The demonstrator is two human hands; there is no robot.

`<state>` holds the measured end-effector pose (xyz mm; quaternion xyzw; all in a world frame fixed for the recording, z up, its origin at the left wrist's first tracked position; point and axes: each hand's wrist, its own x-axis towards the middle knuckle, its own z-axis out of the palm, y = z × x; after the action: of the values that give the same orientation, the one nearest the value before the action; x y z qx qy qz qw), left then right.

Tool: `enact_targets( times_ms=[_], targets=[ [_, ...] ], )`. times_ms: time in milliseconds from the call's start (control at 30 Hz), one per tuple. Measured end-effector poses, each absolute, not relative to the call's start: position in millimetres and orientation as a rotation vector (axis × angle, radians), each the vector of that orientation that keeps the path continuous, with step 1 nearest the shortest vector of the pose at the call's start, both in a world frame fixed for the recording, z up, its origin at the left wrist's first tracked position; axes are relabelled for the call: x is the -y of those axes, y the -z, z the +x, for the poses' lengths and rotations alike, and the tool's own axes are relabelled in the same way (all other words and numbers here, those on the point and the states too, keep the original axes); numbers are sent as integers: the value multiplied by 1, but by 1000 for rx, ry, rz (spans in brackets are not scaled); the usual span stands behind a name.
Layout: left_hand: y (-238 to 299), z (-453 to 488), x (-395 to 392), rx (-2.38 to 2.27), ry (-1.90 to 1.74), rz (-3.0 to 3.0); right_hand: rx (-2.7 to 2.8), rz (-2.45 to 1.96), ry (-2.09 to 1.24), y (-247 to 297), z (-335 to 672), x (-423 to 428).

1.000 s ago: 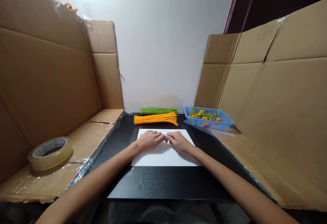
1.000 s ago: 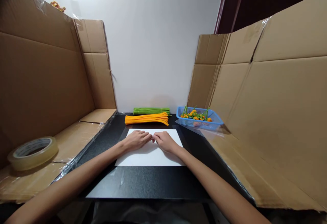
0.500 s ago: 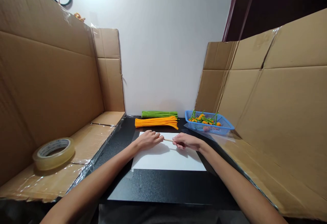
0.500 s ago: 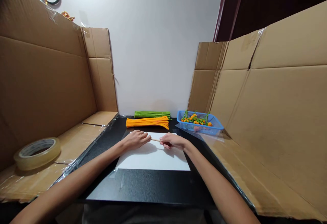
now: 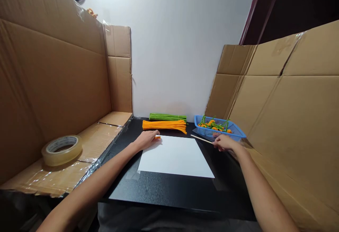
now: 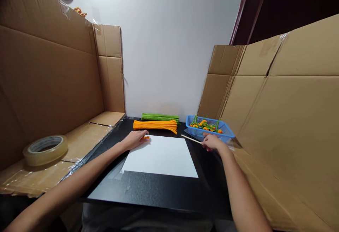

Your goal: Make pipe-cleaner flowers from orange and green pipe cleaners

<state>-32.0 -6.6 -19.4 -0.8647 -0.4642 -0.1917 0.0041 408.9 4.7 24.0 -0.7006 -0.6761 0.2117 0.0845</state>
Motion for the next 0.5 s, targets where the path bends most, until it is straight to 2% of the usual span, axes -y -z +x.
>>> enact_targets(
  times_ms=[300, 367, 500],
  targets=[
    [24, -58, -23, 1808, 1793, -2736, 2014, -2302, -252, -25, 416, -7],
    [25, -65, -27, 1890, 1840, -2737, 1998, -2323, -159, -26, 416, -7],
    [27, -72, -26, 1888, 1633, -2844, 2013, -2232, 31, -27, 394, -2]
  ],
)
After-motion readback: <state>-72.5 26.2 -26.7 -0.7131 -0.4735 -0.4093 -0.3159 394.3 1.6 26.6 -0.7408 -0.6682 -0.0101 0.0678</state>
